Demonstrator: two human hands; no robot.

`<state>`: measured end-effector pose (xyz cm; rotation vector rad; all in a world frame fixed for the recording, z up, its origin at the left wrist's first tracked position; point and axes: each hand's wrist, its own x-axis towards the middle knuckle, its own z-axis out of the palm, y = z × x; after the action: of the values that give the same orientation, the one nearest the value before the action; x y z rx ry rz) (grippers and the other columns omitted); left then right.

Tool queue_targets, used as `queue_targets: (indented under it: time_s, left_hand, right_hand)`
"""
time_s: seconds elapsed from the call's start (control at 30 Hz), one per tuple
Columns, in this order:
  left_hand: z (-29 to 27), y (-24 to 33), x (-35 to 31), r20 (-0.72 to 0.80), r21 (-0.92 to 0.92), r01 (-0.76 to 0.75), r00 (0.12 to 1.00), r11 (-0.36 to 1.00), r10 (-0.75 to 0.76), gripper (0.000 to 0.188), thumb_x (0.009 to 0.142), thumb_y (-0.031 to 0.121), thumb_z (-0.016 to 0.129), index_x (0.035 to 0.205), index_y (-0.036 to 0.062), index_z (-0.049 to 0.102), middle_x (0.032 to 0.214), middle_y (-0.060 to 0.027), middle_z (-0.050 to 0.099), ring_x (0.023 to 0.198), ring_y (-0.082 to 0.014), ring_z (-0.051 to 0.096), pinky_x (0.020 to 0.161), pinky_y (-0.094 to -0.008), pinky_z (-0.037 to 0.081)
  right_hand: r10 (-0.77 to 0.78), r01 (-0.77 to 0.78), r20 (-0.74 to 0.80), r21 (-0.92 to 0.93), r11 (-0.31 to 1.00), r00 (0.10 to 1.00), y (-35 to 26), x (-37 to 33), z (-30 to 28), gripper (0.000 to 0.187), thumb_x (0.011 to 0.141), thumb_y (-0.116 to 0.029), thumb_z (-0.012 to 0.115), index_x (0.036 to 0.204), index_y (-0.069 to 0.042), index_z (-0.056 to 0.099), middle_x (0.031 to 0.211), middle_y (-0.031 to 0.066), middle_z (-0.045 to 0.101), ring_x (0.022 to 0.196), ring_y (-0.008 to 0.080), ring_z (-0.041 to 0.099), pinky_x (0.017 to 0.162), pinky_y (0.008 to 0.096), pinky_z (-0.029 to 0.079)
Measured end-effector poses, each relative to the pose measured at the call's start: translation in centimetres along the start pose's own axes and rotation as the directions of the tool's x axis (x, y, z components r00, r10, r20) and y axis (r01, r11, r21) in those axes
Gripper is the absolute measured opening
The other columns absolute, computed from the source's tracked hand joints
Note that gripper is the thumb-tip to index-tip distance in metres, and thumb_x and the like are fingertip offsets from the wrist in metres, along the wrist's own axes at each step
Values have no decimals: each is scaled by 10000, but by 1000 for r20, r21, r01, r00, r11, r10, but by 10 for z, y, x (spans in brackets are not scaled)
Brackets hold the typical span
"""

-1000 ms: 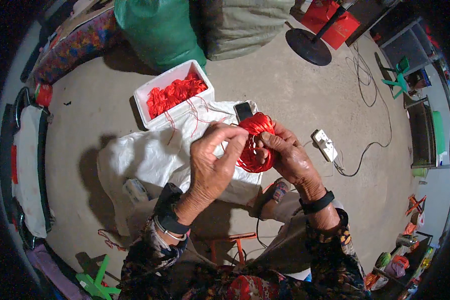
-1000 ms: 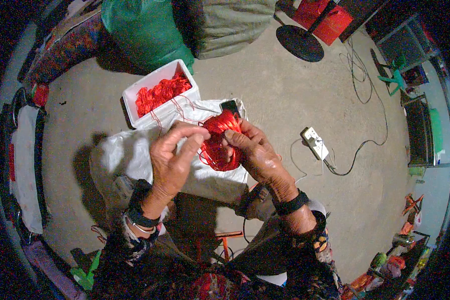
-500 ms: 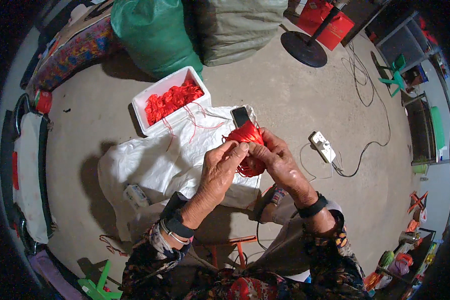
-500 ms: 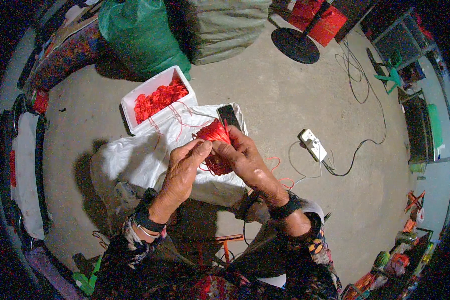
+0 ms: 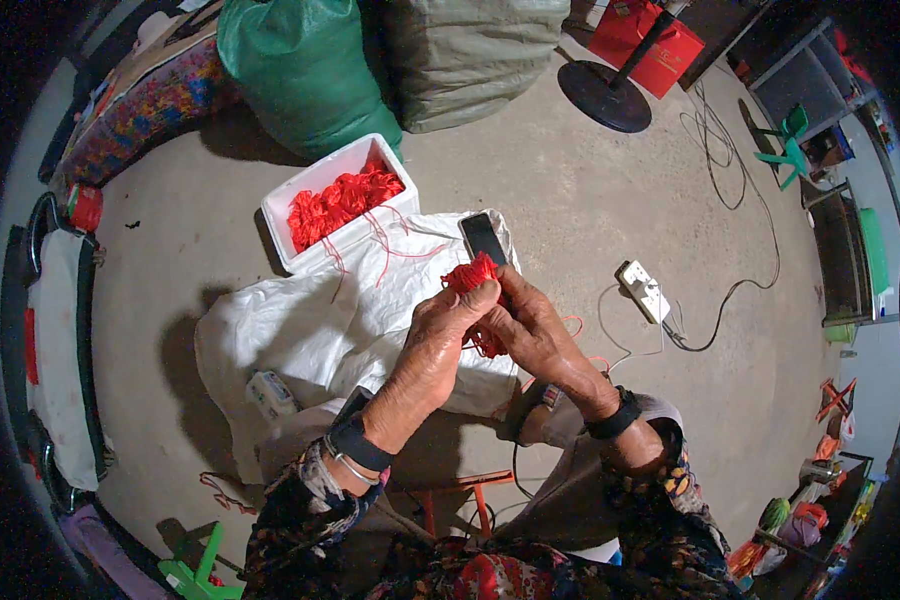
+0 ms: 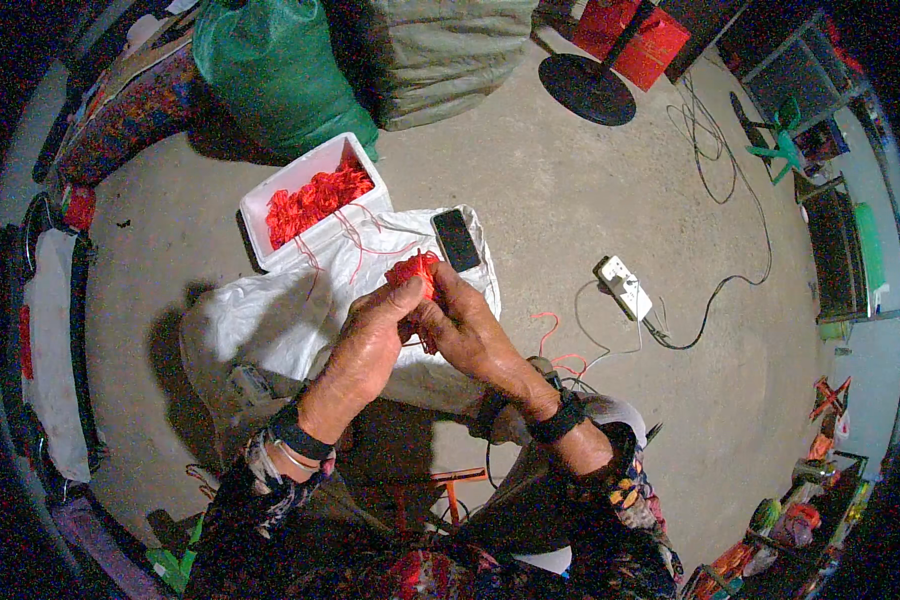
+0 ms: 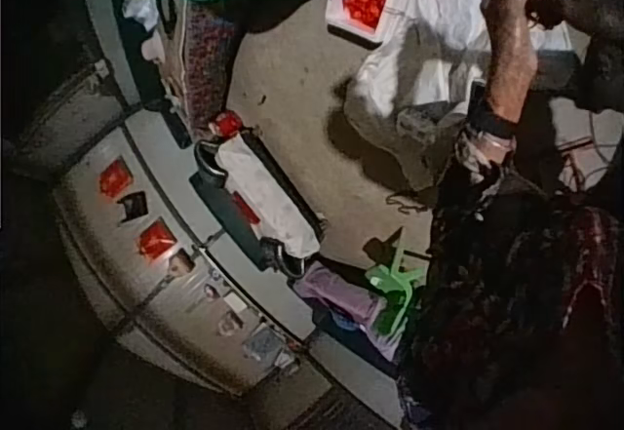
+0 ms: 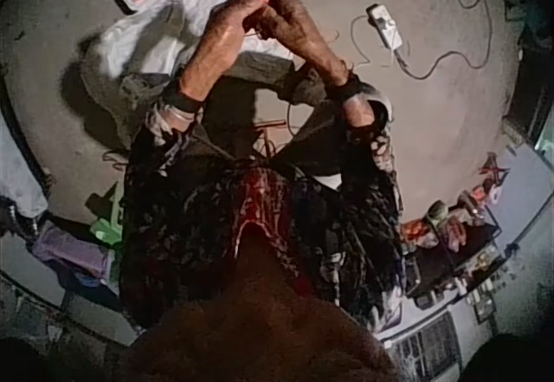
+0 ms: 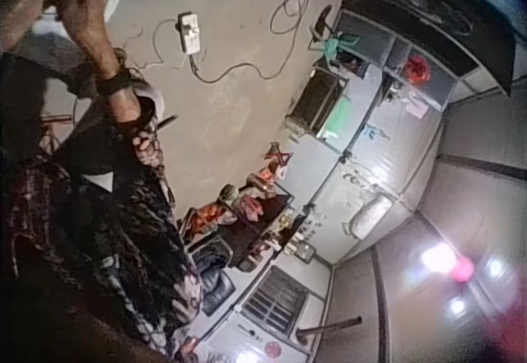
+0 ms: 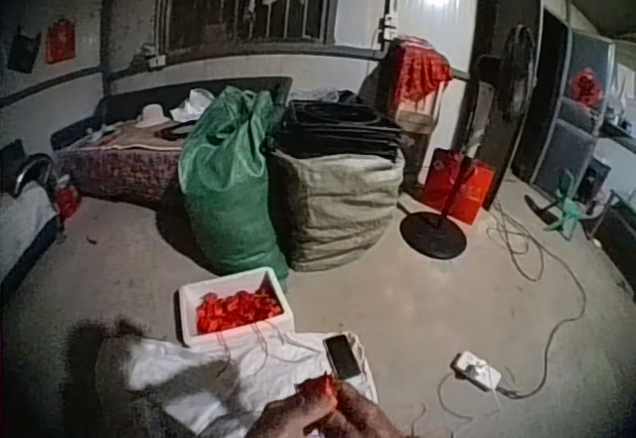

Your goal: Winding a red ribbon around a plastic bottle to secure items inside.

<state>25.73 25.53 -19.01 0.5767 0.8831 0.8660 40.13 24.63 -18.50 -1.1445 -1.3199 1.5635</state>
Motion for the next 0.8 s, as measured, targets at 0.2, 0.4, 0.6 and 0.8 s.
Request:
queue_targets:
  time_s: [0.2, 0.4, 0.6, 0.8]
  left_hand:
    - [4, -8, -2, -49, 3, -32, 998, 999, 32, 403, 864, 324, 682, 1145, 47, 597, 1033, -22, 604, 944, -133, 557, 829, -301, 439]
    - [8, -11, 1, -135, -110, -52, 990, 993, 37, 429, 871, 323, 675, 1182, 43, 582, 1108, -42, 603, 1047, -174, 556, 949, -330, 416]
    - [9, -15, 7, -205, -196, -17, 978, 980, -24, 449, 854, 414, 681, 1117, 62, 592, 1096, -51, 597, 1038, -190, 560, 943, -351, 433]
    - [6, -11, 2, -96, -206, -104, 992, 973, 86, 465, 899, 441, 605, 1111, 29, 576, 1107, -129, 629, 1081, -247, 586, 991, -391, 429]
  right_hand:
    - [-117, 106, -52, -182, 978, 992, 16, -1, 8, 284, 954, -87, 516, 1212, -21, 416, 857, 77, 551, 736, 176, 552, 621, 305, 470]
    - [-342, 305, -17, -412, 859, 940, 23, 5, 12, 267, 952, -50, 507, 1200, -6, 421, 926, 97, 542, 804, 176, 500, 690, 328, 459]
    - [-182, 104, -76, -584, 805, 980, 29, -1, 22, 262, 925, -22, 505, 1174, -4, 426, 945, 171, 544, 837, 265, 546, 727, 364, 460]
    - [-374, 260, 0, -719, 645, 927, 5, -1, 26, 275, 936, -82, 432, 1194, -3, 384, 997, 260, 539, 874, 428, 582, 662, 471, 482]
